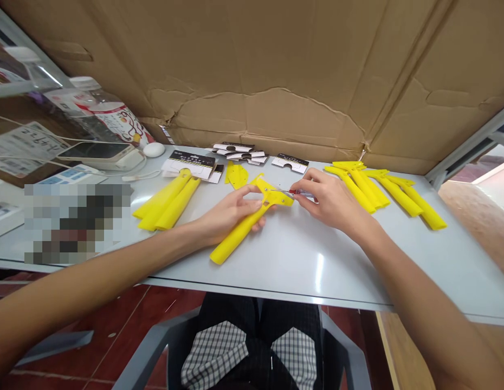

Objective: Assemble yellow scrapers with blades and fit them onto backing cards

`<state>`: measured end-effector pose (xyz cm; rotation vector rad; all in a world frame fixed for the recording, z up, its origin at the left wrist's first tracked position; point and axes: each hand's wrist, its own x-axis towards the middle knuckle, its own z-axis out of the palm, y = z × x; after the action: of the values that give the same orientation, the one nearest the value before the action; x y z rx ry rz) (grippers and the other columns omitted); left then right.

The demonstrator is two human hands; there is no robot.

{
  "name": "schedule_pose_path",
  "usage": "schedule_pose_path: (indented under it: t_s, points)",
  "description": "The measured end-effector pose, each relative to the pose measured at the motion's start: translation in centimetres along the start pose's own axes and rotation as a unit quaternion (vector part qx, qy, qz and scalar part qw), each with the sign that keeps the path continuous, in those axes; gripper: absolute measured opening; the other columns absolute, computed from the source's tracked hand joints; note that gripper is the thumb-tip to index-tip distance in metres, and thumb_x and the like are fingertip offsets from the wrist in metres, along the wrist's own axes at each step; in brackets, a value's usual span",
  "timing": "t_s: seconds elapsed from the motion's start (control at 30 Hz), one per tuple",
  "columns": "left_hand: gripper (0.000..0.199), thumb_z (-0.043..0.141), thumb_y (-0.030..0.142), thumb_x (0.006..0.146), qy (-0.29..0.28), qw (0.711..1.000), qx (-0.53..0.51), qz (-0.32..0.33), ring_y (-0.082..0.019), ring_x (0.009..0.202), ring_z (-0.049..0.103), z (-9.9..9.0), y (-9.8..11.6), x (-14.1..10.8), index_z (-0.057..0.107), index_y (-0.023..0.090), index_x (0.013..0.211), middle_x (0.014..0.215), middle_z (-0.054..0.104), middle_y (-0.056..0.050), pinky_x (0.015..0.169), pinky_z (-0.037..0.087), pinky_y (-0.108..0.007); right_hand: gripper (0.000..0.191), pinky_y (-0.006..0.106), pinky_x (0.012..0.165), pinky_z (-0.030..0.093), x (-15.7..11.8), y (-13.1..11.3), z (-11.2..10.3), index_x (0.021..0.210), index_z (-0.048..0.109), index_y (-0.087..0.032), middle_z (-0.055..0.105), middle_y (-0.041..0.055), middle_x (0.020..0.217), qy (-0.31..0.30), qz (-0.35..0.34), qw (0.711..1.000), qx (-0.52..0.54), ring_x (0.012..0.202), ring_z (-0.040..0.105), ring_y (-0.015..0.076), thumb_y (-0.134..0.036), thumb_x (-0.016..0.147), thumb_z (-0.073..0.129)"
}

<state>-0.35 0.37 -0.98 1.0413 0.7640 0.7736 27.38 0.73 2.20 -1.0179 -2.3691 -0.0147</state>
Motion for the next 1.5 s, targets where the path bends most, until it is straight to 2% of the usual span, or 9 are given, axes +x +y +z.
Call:
schedule_pose_path:
  t_s: [0.37,0.53,0.67,0.8,1.07,1.27,1.5]
  points:
    - [0.033,0.074,0.027,0.099,-0.001,1.0,0.014,0.002,-0.014,0.065,0.071,0.2,0.1,-0.2,0.048,0.023,0.119,0.106,0.08,-0.011,0.061,0.054,-0.029,0.019,0.035,0.068,0.048,-0.2,-0.1,0.5,0.115,0.081,-0.026,0.069,0.0059,0.104,0.007,0.009,1.0,-0.022,0.074,0.061,0.0167,-0.029,0.105,0.066]
    - [0.034,0.075,0.028,0.099,-0.001,0.999,0.034,0.006,-0.014,0.063,0.07,0.2,0.1,-0.3,0.047,0.024,0.118,0.096,0.079,-0.007,0.061,0.053,-0.03,0.018,0.033,0.059,0.038,-0.3,-1.2,0.4,0.113,0.082,-0.028,0.071,0.0066,0.107,0.034,-0.007,0.993,-0.116,0.069,0.056,0.0153,-0.027,0.104,0.066]
    - [0.03,0.072,0.026,0.1,0.008,0.999,0.041,-0.004,-0.014,0.062,0.068,0.4,0.3,-0.4,0.048,0.024,0.118,0.085,0.077,-0.003,0.061,0.052,-0.03,0.022,0.032,0.054,0.028,-0.4,-2.9,-0.1,0.104,0.083,-0.027,0.07,0.0061,0.1,0.047,-0.026,0.979,-0.195,0.065,0.049,0.0145,-0.02,0.104,0.062]
    - [0.03,0.072,0.026,0.1,0.009,0.999,0.048,-0.007,-0.014,0.061,0.066,0.7,0.4,-0.5,0.048,0.023,0.119,0.082,0.076,-0.001,0.061,0.05,-0.03,0.027,0.032,0.053,0.026,-0.3,-4.3,-0.5,0.097,0.08,-0.024,0.07,0.0057,0.098,0.065,-0.059,0.966,-0.242,0.071,0.052,0.0151,-0.01,0.101,0.058]
    - [0.032,0.073,0.029,0.1,-0.002,0.998,0.058,0.006,-0.013,0.059,0.064,0.6,0.3,-0.5,0.046,0.024,0.118,0.077,0.073,0.001,0.061,0.049,-0.029,0.025,0.034,0.06,0.038,-0.2,-4.7,-0.5,0.099,0.077,-0.017,0.071,0.0098,0.098,0.077,-0.11,0.958,-0.252,0.086,0.06,0.0211,-0.004,0.098,0.056]
    - [0.034,0.075,0.03,0.099,-0.009,0.999,0.049,0.011,-0.013,0.062,0.065,0.6,0.2,-0.4,0.048,0.023,0.118,0.087,0.078,-0.002,0.063,0.05,-0.03,0.025,0.035,0.068,0.048,0.3,-4.3,-0.5,0.102,0.073,-0.02,0.075,0.0071,0.099,0.131,-0.165,0.959,-0.19,0.083,0.055,0.0201,0.001,0.097,0.061]
    - [0.031,0.073,0.028,0.1,-0.024,0.999,0.04,0.013,-0.013,0.06,0.065,0.5,0.2,-0.4,0.048,0.024,0.117,0.079,0.075,0.0,0.062,0.049,-0.029,0.025,0.036,0.072,0.056,0.5,-4.5,0.3,0.106,0.067,-0.022,0.067,0.0094,0.105,0.172,-0.181,0.962,-0.114,0.091,0.06,0.0212,0.0,0.097,0.059]
